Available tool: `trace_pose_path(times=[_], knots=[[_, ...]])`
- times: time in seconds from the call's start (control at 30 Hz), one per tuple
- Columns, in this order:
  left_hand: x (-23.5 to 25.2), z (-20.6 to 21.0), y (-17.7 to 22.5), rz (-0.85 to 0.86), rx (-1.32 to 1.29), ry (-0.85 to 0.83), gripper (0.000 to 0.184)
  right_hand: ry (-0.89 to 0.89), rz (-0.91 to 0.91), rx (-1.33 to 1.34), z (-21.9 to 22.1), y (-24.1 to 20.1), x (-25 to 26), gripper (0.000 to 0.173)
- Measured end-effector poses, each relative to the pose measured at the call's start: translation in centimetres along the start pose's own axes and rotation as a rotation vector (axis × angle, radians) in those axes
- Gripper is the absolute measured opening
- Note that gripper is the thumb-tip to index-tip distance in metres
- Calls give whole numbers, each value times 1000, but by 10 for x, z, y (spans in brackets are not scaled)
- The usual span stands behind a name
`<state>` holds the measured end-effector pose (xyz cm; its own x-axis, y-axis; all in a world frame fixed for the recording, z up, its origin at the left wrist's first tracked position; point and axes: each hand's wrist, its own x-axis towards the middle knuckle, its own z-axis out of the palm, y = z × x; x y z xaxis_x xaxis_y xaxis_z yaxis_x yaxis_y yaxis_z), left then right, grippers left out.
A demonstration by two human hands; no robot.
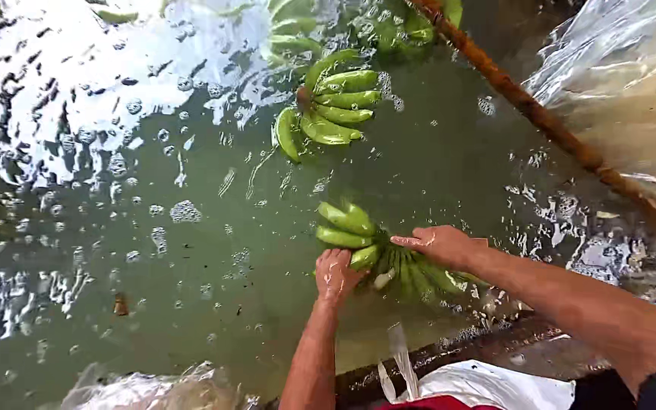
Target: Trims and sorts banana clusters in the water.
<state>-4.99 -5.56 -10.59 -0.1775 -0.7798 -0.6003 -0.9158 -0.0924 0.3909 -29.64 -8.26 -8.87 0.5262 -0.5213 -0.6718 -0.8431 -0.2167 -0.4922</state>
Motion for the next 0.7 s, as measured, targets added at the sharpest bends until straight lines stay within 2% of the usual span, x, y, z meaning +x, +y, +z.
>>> trace_pose_path(times=[0.2,0.37,0.7], knots=[[-16,20,-25,105,-175,173,48,24,-129,-39,6,6,5,59],[-22,33,-34,210,-192,318,44,83,-211,-57,10,8,0,57],[-24,37,-34,289,-162,405,38,244,-292,-143,33,18,9,55]])
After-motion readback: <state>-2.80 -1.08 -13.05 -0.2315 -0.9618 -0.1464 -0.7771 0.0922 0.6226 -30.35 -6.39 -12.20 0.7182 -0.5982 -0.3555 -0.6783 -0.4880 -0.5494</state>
